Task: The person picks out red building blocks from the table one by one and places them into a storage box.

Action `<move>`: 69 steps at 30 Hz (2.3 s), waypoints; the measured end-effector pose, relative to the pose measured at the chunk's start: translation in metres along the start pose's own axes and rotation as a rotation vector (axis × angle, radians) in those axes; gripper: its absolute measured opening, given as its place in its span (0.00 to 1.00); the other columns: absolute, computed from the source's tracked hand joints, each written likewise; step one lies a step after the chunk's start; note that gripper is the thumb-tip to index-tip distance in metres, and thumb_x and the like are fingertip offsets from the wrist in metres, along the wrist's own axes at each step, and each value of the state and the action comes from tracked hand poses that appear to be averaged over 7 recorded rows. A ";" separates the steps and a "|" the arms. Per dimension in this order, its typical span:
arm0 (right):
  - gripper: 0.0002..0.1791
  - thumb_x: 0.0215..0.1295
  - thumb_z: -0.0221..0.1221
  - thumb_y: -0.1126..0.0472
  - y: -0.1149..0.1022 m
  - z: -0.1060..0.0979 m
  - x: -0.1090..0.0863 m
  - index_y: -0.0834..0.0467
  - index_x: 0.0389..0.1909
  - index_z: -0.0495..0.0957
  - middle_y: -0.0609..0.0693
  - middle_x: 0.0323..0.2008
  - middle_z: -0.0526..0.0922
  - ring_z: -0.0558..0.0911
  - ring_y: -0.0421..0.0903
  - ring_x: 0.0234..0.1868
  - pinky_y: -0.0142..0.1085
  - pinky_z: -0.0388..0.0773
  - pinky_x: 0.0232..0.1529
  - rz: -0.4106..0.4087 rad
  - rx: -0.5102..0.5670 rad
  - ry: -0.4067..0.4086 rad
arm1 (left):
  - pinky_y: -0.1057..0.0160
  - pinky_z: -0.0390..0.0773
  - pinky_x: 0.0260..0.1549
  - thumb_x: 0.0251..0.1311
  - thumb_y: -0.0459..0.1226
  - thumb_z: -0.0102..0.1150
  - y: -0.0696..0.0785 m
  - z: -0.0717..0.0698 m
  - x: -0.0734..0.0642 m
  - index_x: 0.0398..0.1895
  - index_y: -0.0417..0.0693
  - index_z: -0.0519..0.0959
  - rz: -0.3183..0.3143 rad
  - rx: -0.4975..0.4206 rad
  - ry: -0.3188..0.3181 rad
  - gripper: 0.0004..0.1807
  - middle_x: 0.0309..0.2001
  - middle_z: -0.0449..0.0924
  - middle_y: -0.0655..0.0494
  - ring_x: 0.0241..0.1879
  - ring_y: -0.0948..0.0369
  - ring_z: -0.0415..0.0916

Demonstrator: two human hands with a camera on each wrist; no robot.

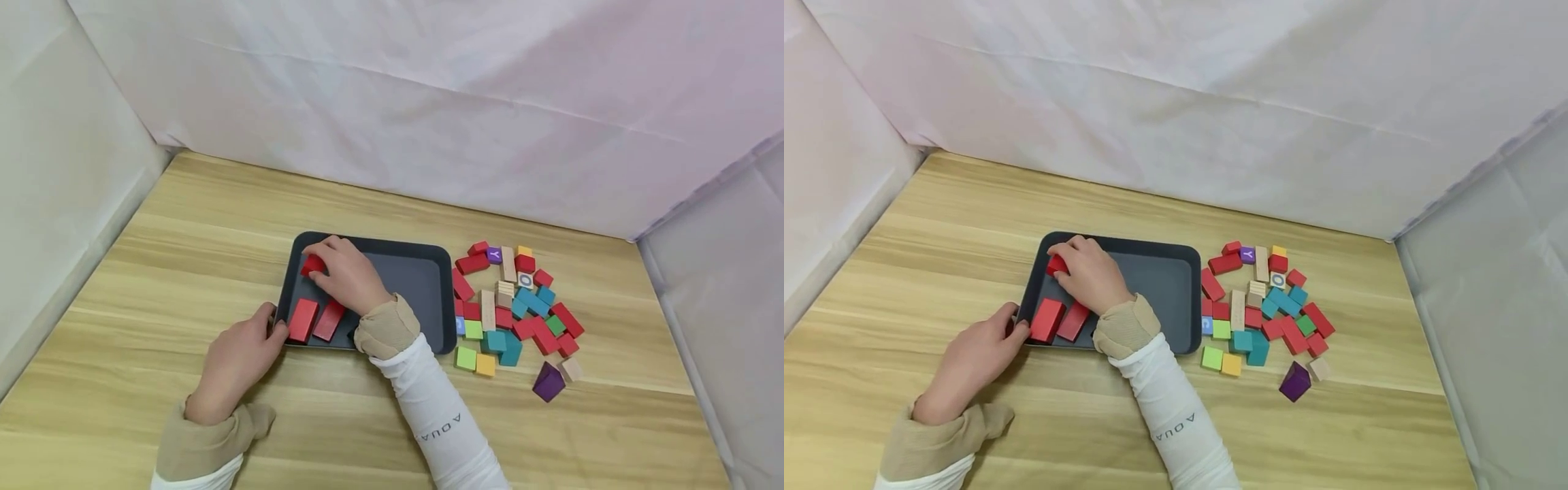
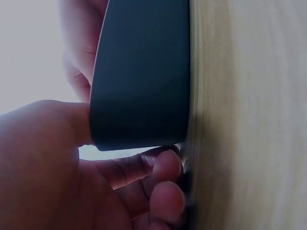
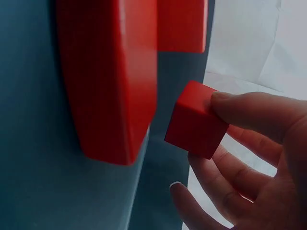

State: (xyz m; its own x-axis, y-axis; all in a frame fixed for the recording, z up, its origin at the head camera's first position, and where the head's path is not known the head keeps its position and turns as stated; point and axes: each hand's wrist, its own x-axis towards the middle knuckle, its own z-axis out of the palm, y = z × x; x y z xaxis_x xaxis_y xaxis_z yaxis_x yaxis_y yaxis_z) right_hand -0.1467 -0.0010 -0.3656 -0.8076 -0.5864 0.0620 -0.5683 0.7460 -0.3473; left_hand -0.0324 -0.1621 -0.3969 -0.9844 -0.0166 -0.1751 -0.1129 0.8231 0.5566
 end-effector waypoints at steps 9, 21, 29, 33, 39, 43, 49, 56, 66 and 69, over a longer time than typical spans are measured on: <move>0.22 0.57 0.58 0.54 0.003 0.004 0.002 0.46 0.55 0.70 0.45 0.50 0.70 0.67 0.41 0.50 0.33 0.68 0.47 -0.008 -0.072 -0.083 | 0.62 0.58 0.13 0.59 0.44 0.40 0.004 -0.001 0.004 0.40 0.45 0.68 -0.003 0.010 -0.016 0.14 0.16 0.66 0.54 0.15 0.58 0.62; 0.36 0.55 0.57 0.46 0.001 0.008 -0.002 0.44 0.65 0.56 0.45 0.49 0.69 0.69 0.39 0.46 0.31 0.69 0.43 0.026 0.011 -0.155 | 0.62 0.58 0.14 0.61 0.43 0.38 -0.002 0.001 -0.002 0.45 0.42 0.68 -0.001 0.009 -0.042 0.16 0.16 0.66 0.54 0.15 0.58 0.62; 0.38 0.56 0.56 0.45 0.015 -0.035 -0.018 0.43 0.67 0.51 0.45 0.55 0.66 0.69 0.39 0.51 0.35 0.69 0.45 0.063 0.131 -0.029 | 0.62 0.59 0.15 0.61 0.44 0.37 -0.002 0.000 0.000 0.48 0.42 0.67 -0.011 0.021 -0.054 0.19 0.20 0.69 0.53 0.18 0.58 0.64; 0.37 0.57 0.56 0.47 0.036 -0.057 -0.029 0.43 0.66 0.52 0.46 0.55 0.66 0.69 0.40 0.52 0.38 0.69 0.45 0.135 0.214 0.039 | 0.62 0.59 0.14 0.61 0.45 0.36 -0.001 0.002 0.002 0.47 0.43 0.67 -0.009 0.011 -0.058 0.18 0.19 0.68 0.53 0.17 0.58 0.64; 0.36 0.58 0.53 0.42 0.080 -0.086 -0.051 0.41 0.66 0.52 0.46 0.56 0.67 0.67 0.41 0.55 0.39 0.65 0.52 0.261 0.383 0.198 | 0.62 0.60 0.15 0.62 0.45 0.36 0.000 0.006 0.003 0.49 0.42 0.66 -0.003 0.009 -0.070 0.19 0.20 0.70 0.53 0.17 0.58 0.64; 0.35 0.57 0.52 0.41 0.107 -0.099 -0.071 0.41 0.66 0.53 0.46 0.57 0.65 0.65 0.41 0.56 0.38 0.63 0.53 0.369 0.417 0.290 | 0.62 0.60 0.16 0.62 0.45 0.36 0.000 0.004 0.004 0.48 0.42 0.67 -0.003 0.015 -0.075 0.19 0.22 0.71 0.53 0.19 0.57 0.65; 0.33 0.58 0.52 0.42 0.148 -0.108 -0.094 0.42 0.64 0.57 0.48 0.59 0.65 0.64 0.47 0.58 0.45 0.64 0.51 0.562 0.357 0.389 | 0.62 0.61 0.17 0.62 0.47 0.35 -0.002 0.002 0.004 0.49 0.42 0.66 -0.005 0.026 -0.093 0.21 0.25 0.73 0.52 0.21 0.56 0.66; 0.26 0.64 0.49 0.57 0.191 -0.105 -0.120 0.55 0.63 0.61 0.58 0.61 0.62 0.58 0.58 0.60 0.48 0.50 0.56 0.749 0.222 0.419 | 0.62 0.62 0.18 0.62 0.48 0.35 -0.005 0.003 0.004 0.51 0.41 0.66 -0.009 0.032 -0.093 0.22 0.29 0.75 0.49 0.22 0.56 0.67; 0.25 0.61 0.47 0.64 0.211 -0.096 -0.137 0.57 0.62 0.63 0.63 0.58 0.61 0.55 0.61 0.54 0.51 0.56 0.48 0.883 0.225 0.366 | 0.61 0.63 0.19 0.62 0.48 0.35 -0.006 0.001 0.002 0.50 0.41 0.66 -0.025 0.025 -0.117 0.23 0.31 0.75 0.47 0.23 0.55 0.68; 0.25 0.62 0.48 0.63 0.214 -0.094 -0.137 0.56 0.62 0.64 0.63 0.57 0.62 0.56 0.61 0.53 0.51 0.61 0.46 0.923 0.260 0.349 | 0.61 0.63 0.19 0.62 0.49 0.34 -0.007 0.000 0.001 0.51 0.41 0.66 -0.029 0.028 -0.113 0.24 0.33 0.76 0.46 0.24 0.55 0.68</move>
State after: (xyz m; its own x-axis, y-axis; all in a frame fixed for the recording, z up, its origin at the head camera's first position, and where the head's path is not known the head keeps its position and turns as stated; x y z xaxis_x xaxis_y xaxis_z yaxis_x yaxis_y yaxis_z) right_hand -0.1724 0.2686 -0.3606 -0.9376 0.3387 -0.0786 0.3180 0.7441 -0.5875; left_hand -0.0322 -0.1677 -0.4011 -0.9591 0.0220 -0.2822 -0.1359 0.8385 0.5276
